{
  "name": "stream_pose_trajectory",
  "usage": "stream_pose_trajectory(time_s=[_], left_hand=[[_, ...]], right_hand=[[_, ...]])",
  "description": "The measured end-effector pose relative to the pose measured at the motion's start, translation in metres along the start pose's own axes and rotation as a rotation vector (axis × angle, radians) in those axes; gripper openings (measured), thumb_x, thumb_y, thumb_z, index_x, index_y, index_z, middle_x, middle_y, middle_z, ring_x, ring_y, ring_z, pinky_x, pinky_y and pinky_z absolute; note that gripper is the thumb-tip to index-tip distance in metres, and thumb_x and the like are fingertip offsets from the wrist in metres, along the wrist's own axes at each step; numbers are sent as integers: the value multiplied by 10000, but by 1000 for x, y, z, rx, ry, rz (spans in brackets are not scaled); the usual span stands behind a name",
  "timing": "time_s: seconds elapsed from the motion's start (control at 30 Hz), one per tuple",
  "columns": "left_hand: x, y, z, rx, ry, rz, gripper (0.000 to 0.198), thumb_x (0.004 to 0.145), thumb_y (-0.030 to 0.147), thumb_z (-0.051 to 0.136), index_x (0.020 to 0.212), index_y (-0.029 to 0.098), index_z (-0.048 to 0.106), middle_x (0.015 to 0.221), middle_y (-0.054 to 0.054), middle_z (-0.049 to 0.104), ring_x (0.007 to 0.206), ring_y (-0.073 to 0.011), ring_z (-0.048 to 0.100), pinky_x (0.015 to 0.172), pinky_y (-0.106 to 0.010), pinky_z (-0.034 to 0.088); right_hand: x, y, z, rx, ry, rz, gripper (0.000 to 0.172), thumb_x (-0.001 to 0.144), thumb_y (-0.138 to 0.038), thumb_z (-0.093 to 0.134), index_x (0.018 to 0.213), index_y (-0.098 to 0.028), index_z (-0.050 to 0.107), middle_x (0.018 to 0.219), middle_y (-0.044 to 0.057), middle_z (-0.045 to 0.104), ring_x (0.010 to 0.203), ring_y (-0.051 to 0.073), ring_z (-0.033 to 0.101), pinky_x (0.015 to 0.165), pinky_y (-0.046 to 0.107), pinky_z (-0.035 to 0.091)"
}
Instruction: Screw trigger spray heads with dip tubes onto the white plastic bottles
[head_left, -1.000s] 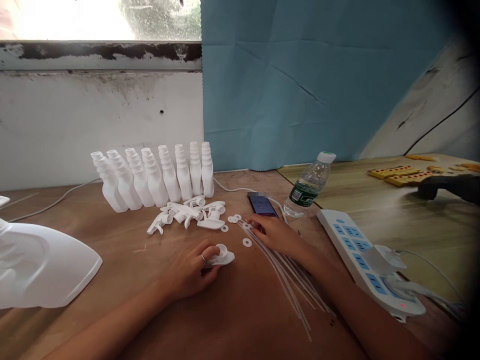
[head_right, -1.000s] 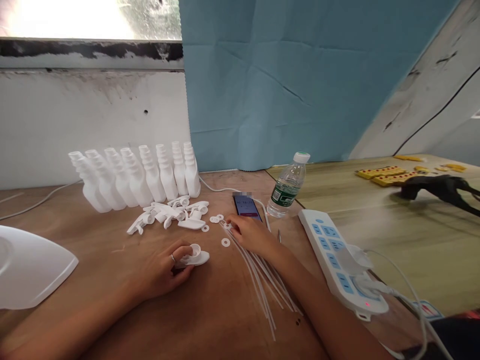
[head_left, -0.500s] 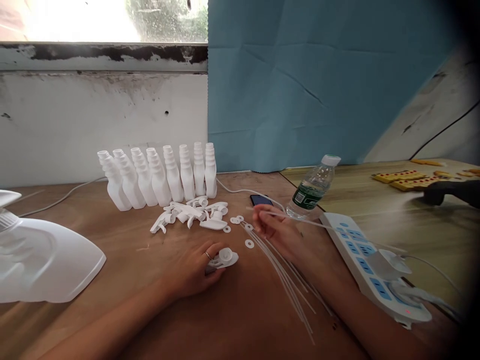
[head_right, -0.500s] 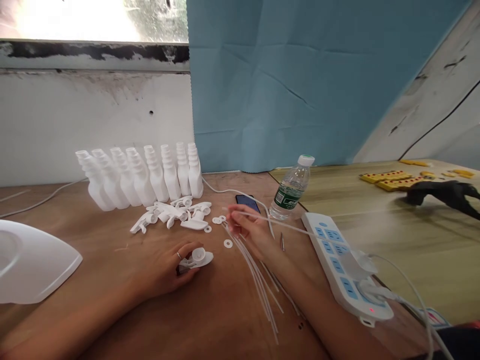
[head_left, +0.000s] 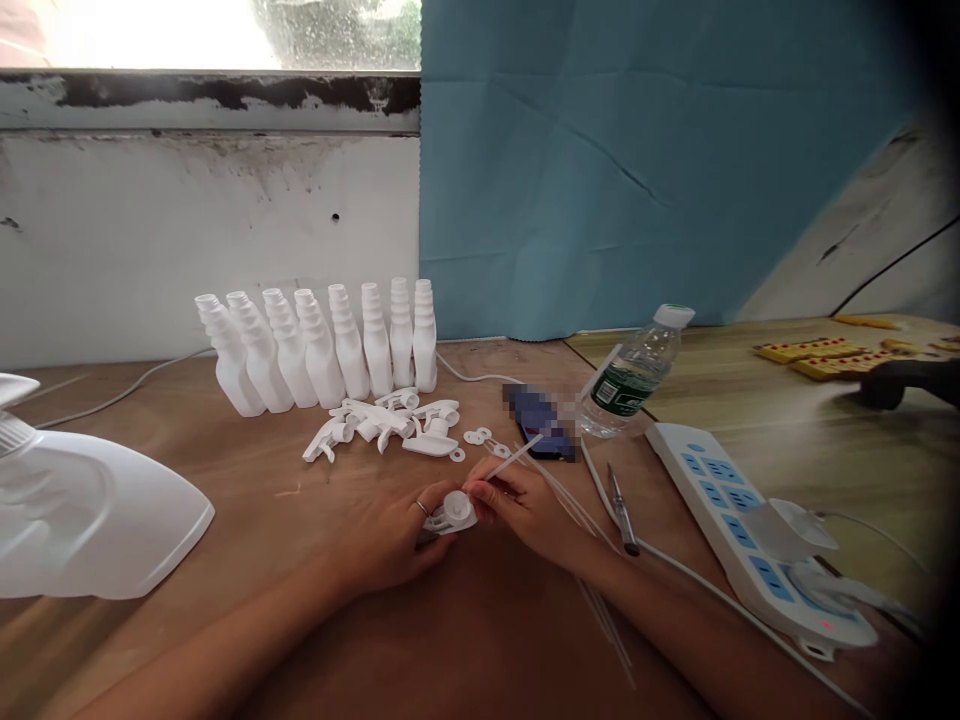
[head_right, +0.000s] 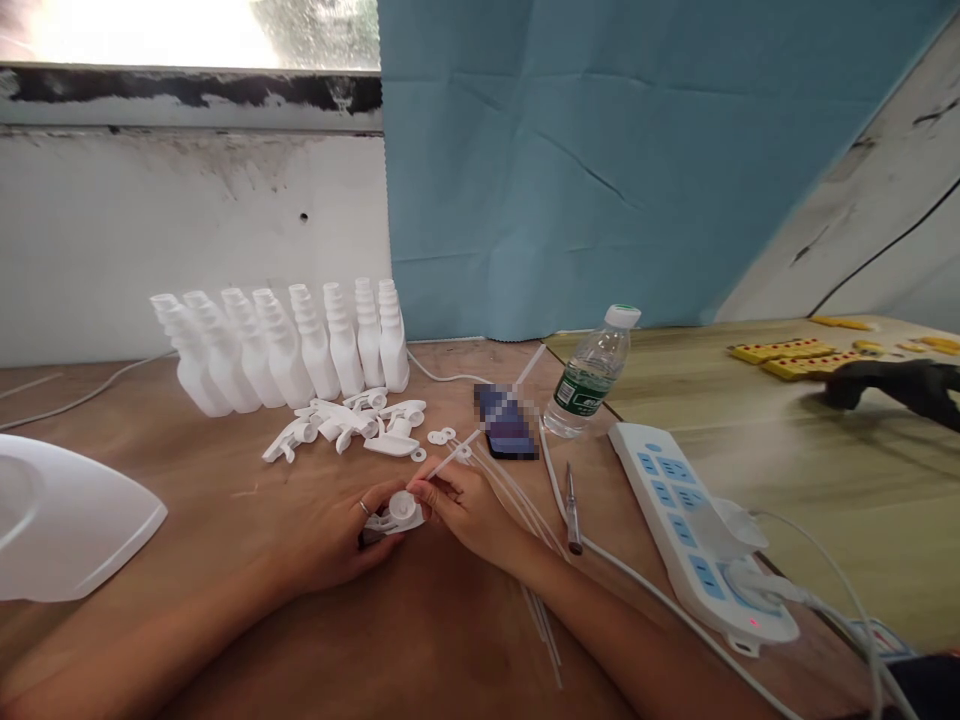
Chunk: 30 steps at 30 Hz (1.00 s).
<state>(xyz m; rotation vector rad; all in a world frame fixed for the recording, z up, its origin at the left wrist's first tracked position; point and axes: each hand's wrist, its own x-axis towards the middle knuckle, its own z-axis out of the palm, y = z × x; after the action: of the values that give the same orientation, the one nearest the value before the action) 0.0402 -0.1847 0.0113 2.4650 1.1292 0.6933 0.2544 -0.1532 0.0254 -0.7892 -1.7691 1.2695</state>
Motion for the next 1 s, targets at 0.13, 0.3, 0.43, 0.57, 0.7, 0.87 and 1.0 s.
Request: stream_pose_trajectory(time_s=[0.13,0.3,0.43,0.57,0.7,0.87,1.0], left_hand=[[1,-1,1,1,17,24,545,866,246,584,1374,233,387,1200,-77,657,993,-220,657,824,-332,532],[1,-1,0,15,-2,15,534,859,240,590,1362,232,413,1183,-76,665,976,-223,665,830,-341,537],[-1,-1,0,26,-1,19,504,872,270,582,1346,237,417,1187,-69,665,999,-235,661,823,-355,538],[-1,-2,4,16,11,24,500,876,266,569,1350,240,412,1184,-68,660,976,-226,664,806,-347,540],[0,-3,7,2,39,42,515,864,242,576,1356,235,424,1150,-70,667,950,-221,668,787,-331,547],[1,-6,9,-32,46,59,569,869,250,595,1402,242,396,1205,-80,648,1012,-228,656,850,-339,544],[1,-7,9,-41,43,76,530,879,265,585,1380,237,415,1180,-77,653,1003,-221,655,862,-338,539]], right_hand=[[-1,-1,0,-62,-25,-33,314,929,-487,537,821,-195,578,667,-9,554,590,135,540,546,258,458],[-4,-2,-1,-234,-61,-154,276,970,-421,490,839,-196,582,722,14,596,641,145,571,605,271,479],[-3,-5,-1,-383,-90,-266,263,989,-367,459,847,-190,590,781,37,618,710,163,595,679,293,483],[0,-6,4,-451,-42,-302,265,990,-354,454,793,-206,551,713,16,571,640,156,556,614,279,447],[3,-1,10,-481,27,-332,273,988,-345,450,749,-217,482,642,-13,502,552,144,478,552,272,388],[6,3,11,-493,20,-330,282,988,-325,437,726,-220,432,609,-26,446,517,137,423,516,271,339],[7,3,7,-504,-38,-335,299,992,-297,426,705,-221,386,605,-29,433,517,129,414,510,264,332]])
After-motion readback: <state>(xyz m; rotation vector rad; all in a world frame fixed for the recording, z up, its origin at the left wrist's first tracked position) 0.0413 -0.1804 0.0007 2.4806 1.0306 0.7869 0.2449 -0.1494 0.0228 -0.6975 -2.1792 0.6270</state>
